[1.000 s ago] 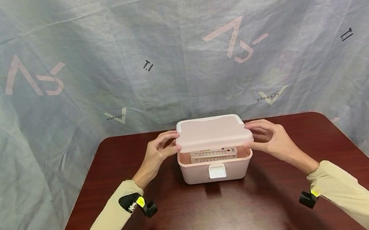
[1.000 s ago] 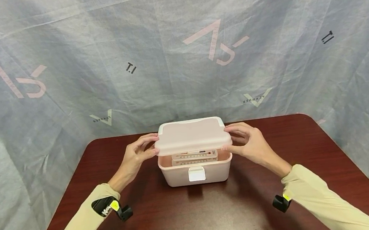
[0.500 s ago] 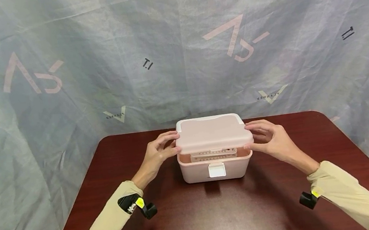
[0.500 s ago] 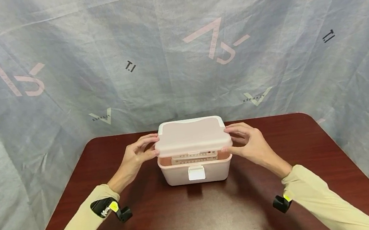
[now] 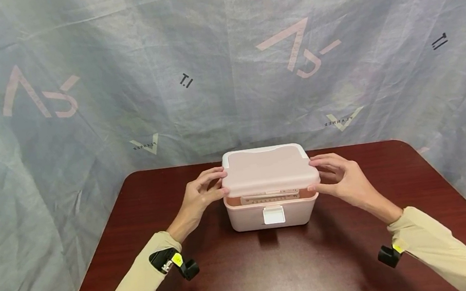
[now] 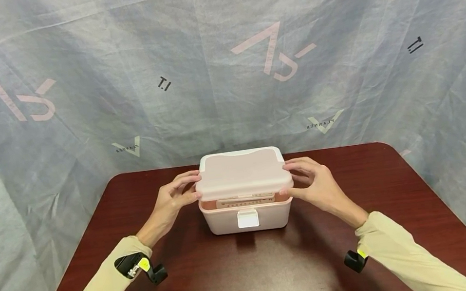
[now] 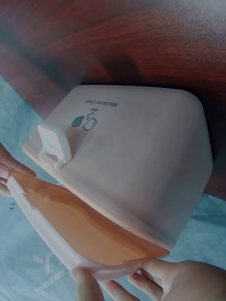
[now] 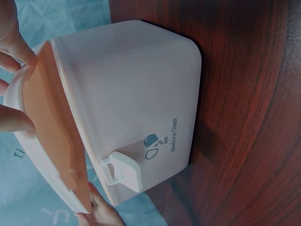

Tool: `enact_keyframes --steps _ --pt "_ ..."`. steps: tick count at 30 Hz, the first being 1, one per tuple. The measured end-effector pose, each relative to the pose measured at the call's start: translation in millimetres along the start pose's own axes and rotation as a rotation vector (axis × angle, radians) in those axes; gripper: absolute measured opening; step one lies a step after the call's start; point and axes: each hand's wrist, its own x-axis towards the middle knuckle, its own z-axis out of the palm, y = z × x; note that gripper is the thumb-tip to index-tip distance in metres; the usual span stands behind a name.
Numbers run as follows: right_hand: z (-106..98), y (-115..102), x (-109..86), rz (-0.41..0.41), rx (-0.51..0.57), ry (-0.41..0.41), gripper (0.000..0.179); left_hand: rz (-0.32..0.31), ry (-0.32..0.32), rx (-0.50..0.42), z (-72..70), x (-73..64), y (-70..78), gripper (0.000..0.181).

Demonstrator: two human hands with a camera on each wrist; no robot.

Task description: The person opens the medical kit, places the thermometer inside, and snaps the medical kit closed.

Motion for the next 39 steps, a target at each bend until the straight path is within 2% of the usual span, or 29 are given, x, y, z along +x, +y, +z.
enact_keyframes --steps 11,31,34,39 --pt "3.0 1.5 -3.1 -0.01 -0.005 -0.001 0.051 -0.001 0.008 0.014 1.1 -4.0 -2.7 0.04" --pt "9.4 3.7 -12.0 0.013 -0.073 -0.007 0.045 0.019 -0.014 -0.045 1.7 -14.5 -13.9 0.045" --pt "11.7 2.8 -12.8 -0.008 -0.111 -0.004 0.043 0.016 -0.005 -0.048 2.6 -15.7 -12.9 0.045" --pt "15.4 1.2 -12.0 -0.051 -0.251 -0.005 0.041 0.015 0.022 -0.038 6.1 -17.6 -11.3 0.042"
